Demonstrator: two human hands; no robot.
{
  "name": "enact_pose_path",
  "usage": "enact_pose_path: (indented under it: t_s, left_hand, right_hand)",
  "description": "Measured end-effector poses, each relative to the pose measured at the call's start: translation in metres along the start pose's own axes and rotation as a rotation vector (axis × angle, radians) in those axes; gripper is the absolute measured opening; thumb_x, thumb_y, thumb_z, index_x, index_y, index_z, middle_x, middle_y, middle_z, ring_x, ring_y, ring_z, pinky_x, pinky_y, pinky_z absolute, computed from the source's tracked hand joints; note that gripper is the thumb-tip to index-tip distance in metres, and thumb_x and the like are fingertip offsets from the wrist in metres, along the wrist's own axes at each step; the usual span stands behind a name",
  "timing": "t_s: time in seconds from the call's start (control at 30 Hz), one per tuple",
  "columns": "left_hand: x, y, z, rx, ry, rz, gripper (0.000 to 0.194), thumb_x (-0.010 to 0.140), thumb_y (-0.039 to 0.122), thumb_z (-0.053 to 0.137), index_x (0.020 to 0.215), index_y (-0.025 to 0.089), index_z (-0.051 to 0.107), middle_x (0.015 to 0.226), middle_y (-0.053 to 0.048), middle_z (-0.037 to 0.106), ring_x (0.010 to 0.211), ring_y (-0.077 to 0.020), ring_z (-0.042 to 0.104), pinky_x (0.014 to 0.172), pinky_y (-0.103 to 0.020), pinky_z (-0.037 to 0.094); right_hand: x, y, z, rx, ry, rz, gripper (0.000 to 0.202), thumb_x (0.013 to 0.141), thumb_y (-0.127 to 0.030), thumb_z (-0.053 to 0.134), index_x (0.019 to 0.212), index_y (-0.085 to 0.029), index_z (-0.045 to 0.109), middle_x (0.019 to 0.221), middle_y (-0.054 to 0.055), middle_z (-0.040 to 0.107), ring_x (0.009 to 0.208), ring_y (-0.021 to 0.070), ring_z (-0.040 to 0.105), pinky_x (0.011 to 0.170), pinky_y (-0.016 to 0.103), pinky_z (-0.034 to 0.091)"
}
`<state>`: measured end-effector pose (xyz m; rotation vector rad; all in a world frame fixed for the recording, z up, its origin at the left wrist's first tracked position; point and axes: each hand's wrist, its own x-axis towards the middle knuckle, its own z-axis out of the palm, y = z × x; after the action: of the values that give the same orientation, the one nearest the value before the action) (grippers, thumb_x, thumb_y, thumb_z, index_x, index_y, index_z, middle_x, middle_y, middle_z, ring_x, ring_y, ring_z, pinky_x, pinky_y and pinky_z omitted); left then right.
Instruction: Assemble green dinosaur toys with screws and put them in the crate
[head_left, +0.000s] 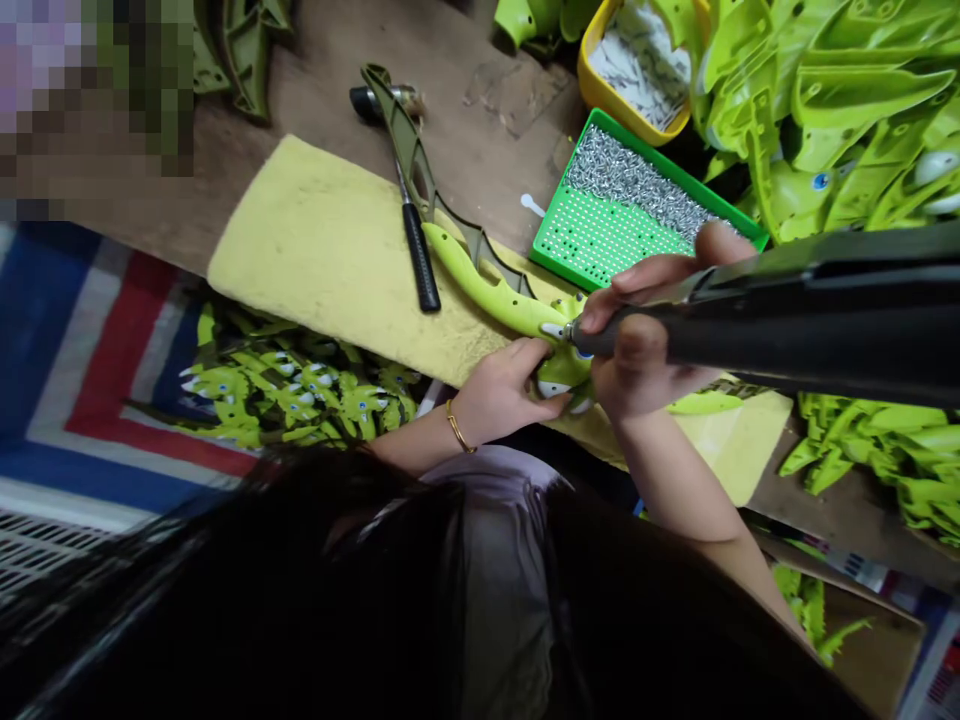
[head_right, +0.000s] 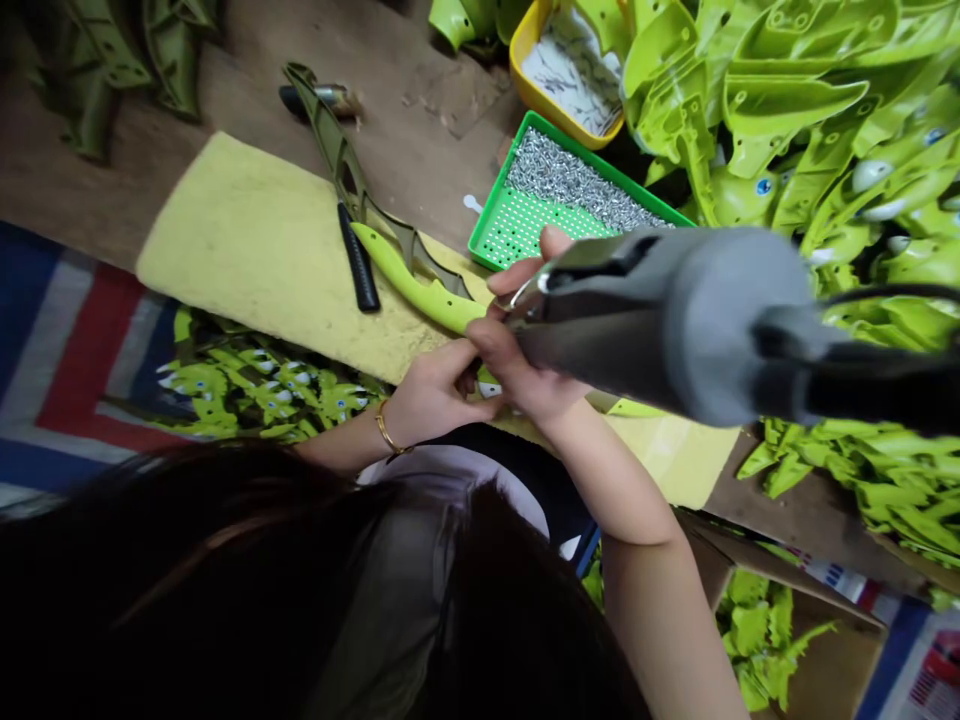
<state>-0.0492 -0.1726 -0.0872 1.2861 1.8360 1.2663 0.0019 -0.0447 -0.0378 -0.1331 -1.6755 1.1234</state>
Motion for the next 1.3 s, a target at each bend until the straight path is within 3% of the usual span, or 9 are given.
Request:
enact_pose_path:
  t_s: [0.2, 0.33, 0.43, 0.5, 0.57, 0.73, 1.0, 1.13, 1.3]
  left_hand:
    - [0.001, -0.001, -0.002, -0.084, -0.041, -0.029, 0.027, 0.072, 0.026, 0.073, 0.094, 0.019, 0.059, 0.088, -0.003, 0.067, 0.085, -0.0203, 0.066, 0.071, -0.032, 0.053]
    - [-0.004, 0.001, -0.005, -0.14, -0.071, -0.12, 0.033, 0.072, 0.03, 0.075, 0.099, 0.018, 0.058, 0.086, -0.004, 0.067, 0.078, -0.0196, 0.066, 0.067, -0.033, 0.055]
    - [-0.008, 0.0, -0.013, -0.35, -0.062, -0.318, 0.049, 0.067, 0.037, 0.081, 0.103, 0.018, 0.053, 0.077, 0.0, 0.064, 0.066, -0.0154, 0.066, 0.061, -0.029, 0.057]
    - [-0.007, -0.003, -0.021, -0.518, 0.073, -0.463, 0.052, 0.07, 0.039, 0.08, 0.104, 0.019, 0.046, 0.079, 0.0, 0.065, 0.066, -0.014, 0.068, 0.062, -0.028, 0.06]
    - [-0.002, -0.006, -0.03, -0.638, 0.256, -0.536, 0.051, 0.075, 0.038, 0.076, 0.106, 0.021, 0.04, 0.081, 0.001, 0.066, 0.065, -0.0134, 0.069, 0.066, -0.03, 0.062]
    - [0.02, -0.013, -0.042, -0.782, 0.296, -0.581, 0.06, 0.077, 0.031, 0.073, 0.123, 0.023, 0.034, 0.081, 0.001, 0.068, 0.069, -0.0164, 0.073, 0.07, -0.032, 0.064]
    - [0.035, -0.019, -0.043, -0.849, 0.288, -0.568, 0.053, 0.071, 0.033, 0.078, 0.109, 0.022, 0.044, 0.093, -0.001, 0.068, 0.083, -0.0196, 0.073, 0.068, -0.033, 0.065]
    - [0.035, -0.022, -0.045, -0.834, 0.262, -0.553, 0.053, 0.072, 0.033, 0.078, 0.111, 0.022, 0.044, 0.092, -0.002, 0.068, 0.082, -0.0199, 0.073, 0.069, -0.035, 0.065]
    - [0.035, -0.024, -0.046, -0.851, 0.268, -0.544, 0.053, 0.07, 0.033, 0.08, 0.108, 0.021, 0.046, 0.09, -0.001, 0.069, 0.08, -0.0182, 0.073, 0.066, -0.032, 0.065]
  right_hand:
    - [-0.024, 0.001, 0.002, -0.11, -0.024, 0.116, 0.051, 0.08, -0.053, 0.063, 0.128, -0.048, 0.046, 0.072, -0.006, 0.052, 0.046, 0.0092, 0.047, 0.039, 0.023, 0.044]
    - [-0.012, -0.004, 0.001, -0.063, -0.008, 0.124, 0.053, 0.078, -0.048, 0.066, 0.129, -0.042, 0.05, 0.087, -0.005, 0.063, 0.048, 0.0088, 0.055, 0.038, 0.025, 0.047]
    - [0.019, 0.007, 0.0, 0.051, 0.266, 0.037, 0.038, 0.081, -0.035, 0.066, 0.119, -0.034, 0.059, 0.095, -0.005, 0.065, 0.048, 0.0029, 0.055, 0.039, 0.018, 0.044]
    - [0.037, 0.025, 0.0, 0.025, 0.463, -0.003, 0.03, 0.081, -0.03, 0.066, 0.11, -0.031, 0.06, 0.09, -0.006, 0.064, 0.047, 0.0016, 0.053, 0.041, 0.017, 0.042]
    - [0.046, 0.046, -0.001, -0.089, 0.51, 0.047, 0.028, 0.081, -0.038, 0.067, 0.106, -0.029, 0.058, 0.088, -0.004, 0.063, 0.047, 0.0033, 0.053, 0.043, 0.02, 0.045]
    - [0.032, 0.077, -0.003, -0.21, 0.387, 0.218, 0.05, 0.077, -0.064, 0.061, 0.114, -0.031, 0.053, 0.095, -0.002, 0.062, 0.056, 0.0072, 0.058, 0.055, 0.028, 0.053]
    - [0.031, 0.066, -0.005, -0.185, 0.295, 0.232, 0.035, 0.077, -0.06, 0.064, 0.088, -0.027, 0.06, 0.088, -0.003, 0.062, 0.052, 0.0068, 0.056, 0.052, 0.028, 0.053]
    - [0.029, 0.07, -0.007, -0.165, 0.207, 0.343, 0.041, 0.078, -0.065, 0.059, 0.093, -0.027, 0.061, 0.088, -0.001, 0.062, 0.06, 0.0105, 0.062, 0.061, 0.034, 0.059]
    - [0.031, 0.072, -0.006, -0.166, 0.254, 0.191, 0.026, 0.078, -0.05, 0.067, 0.087, -0.027, 0.06, 0.08, -0.005, 0.061, 0.051, 0.0067, 0.055, 0.05, 0.025, 0.051]
